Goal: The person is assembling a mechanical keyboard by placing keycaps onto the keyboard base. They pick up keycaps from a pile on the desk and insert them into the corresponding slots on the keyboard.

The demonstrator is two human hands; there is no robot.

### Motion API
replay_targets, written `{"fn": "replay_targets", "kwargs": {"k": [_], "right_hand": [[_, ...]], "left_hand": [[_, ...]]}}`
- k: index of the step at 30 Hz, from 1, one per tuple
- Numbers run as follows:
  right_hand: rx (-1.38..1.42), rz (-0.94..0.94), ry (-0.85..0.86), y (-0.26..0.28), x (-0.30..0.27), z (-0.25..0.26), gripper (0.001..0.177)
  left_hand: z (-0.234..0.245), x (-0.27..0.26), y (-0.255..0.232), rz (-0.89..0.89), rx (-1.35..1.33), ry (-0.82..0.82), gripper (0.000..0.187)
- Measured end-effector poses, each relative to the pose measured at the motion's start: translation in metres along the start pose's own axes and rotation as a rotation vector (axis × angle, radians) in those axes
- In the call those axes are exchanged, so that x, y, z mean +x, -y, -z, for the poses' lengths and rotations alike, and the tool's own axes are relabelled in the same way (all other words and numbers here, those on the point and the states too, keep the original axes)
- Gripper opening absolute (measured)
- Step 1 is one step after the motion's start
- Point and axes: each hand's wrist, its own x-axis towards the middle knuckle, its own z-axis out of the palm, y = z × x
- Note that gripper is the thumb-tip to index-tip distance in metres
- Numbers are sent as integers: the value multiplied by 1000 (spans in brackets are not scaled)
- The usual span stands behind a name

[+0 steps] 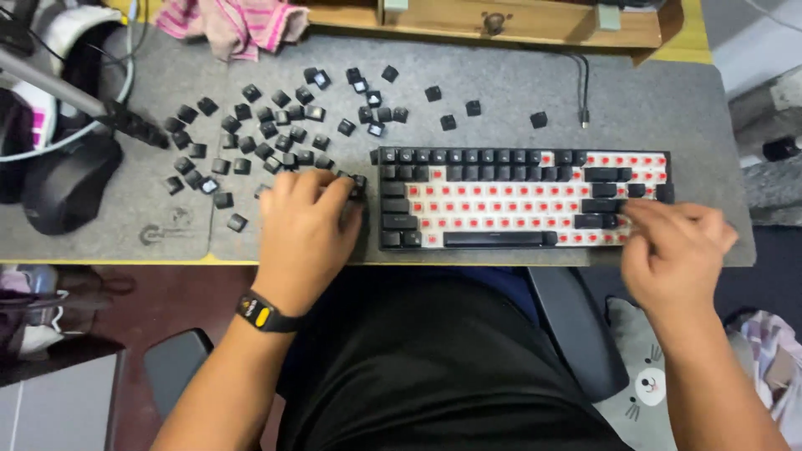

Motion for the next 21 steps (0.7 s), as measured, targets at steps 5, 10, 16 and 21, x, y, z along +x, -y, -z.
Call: {"fn": "replay_targets", "kwargs": {"k": [5,10,16,21], "right_hand": [[39,74,-67,12,19,4,34],[341,293,-112,90,84,10,21],[497,487,-73,151,140,-9,18],[518,625,128,170,177,-30,14]], "left_hand": [[-11,2,8,-17,-9,-30,15],[-13,0,14,-10,-44,-54,9],[0,3,17,-188,-140,-45,7],[8,7,22,-180,-307,-55,20]]}}
